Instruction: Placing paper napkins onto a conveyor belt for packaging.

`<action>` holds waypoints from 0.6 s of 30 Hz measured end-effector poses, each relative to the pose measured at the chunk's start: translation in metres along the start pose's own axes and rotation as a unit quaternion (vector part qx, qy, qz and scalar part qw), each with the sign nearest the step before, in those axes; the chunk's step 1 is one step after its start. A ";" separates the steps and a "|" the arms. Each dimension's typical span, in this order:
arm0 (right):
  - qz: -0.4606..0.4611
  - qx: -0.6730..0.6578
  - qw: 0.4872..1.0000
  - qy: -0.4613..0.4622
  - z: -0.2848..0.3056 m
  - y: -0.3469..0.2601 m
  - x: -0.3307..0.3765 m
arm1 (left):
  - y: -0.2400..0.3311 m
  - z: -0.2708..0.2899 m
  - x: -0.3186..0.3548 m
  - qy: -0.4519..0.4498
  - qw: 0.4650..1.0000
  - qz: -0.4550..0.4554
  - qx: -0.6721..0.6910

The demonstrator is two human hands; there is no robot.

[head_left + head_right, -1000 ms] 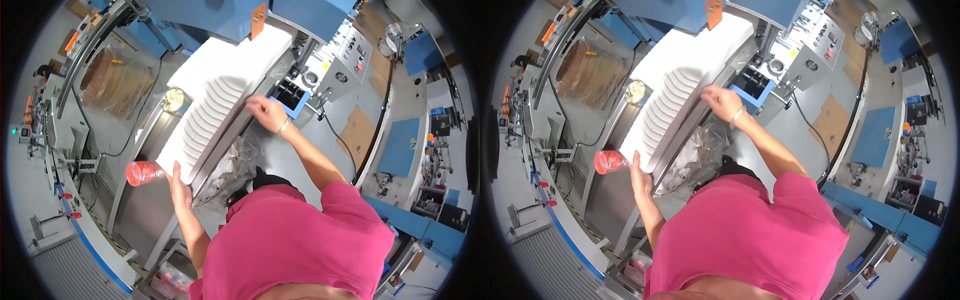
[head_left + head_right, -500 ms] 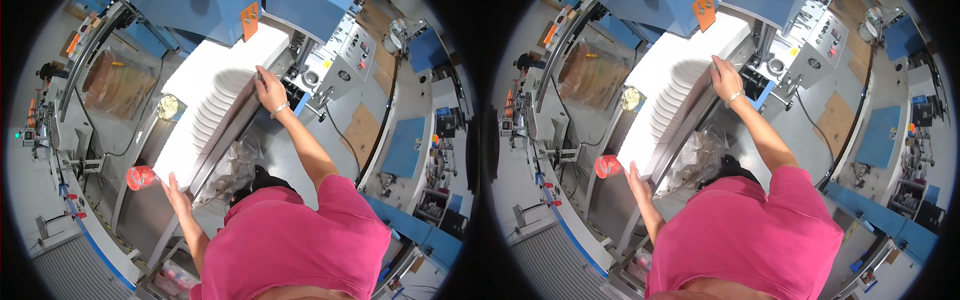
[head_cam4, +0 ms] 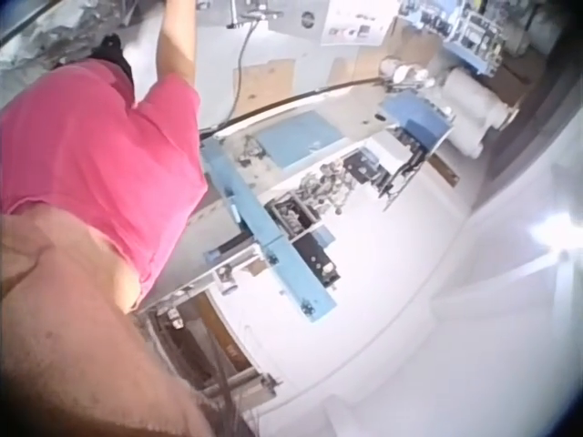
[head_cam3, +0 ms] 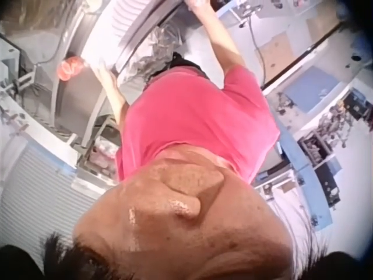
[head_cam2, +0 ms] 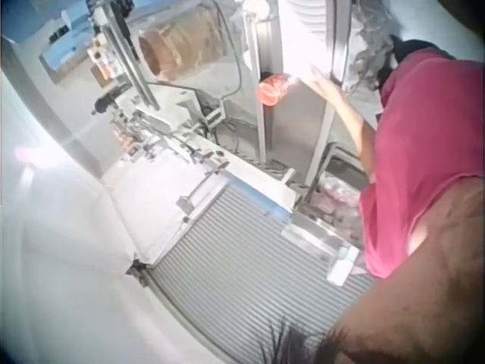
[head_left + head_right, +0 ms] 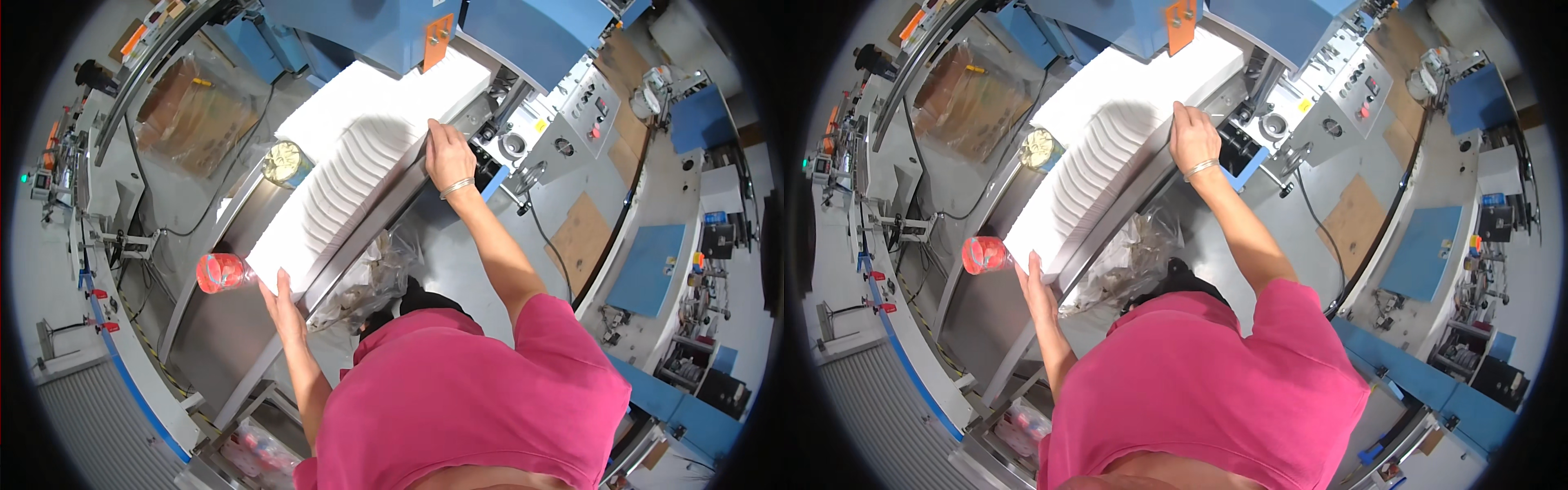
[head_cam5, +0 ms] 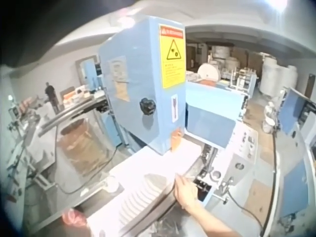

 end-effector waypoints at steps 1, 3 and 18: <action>0.003 0.000 1.000 0.000 0.001 -0.003 -0.001 | 0.001 -0.001 0.001 0.003 1.000 0.000 0.002; -0.026 -0.021 0.999 -0.006 0.004 -0.005 -0.004 | 0.002 -0.003 0.001 0.003 1.000 0.018 0.004; -0.121 -0.118 0.925 -0.340 -0.027 0.012 -0.040 | 0.000 -0.004 -0.027 -0.087 0.991 0.095 -0.030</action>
Point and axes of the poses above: each hand's wrist, its own x-axis away from the middle knuckle, its own z-axis out of the back of the hand, y = z × x, the point moved 5 cm from there along -x, towards the middle knuckle, and after that the axes turned 10 degrees about x, right-handed, at the moved point
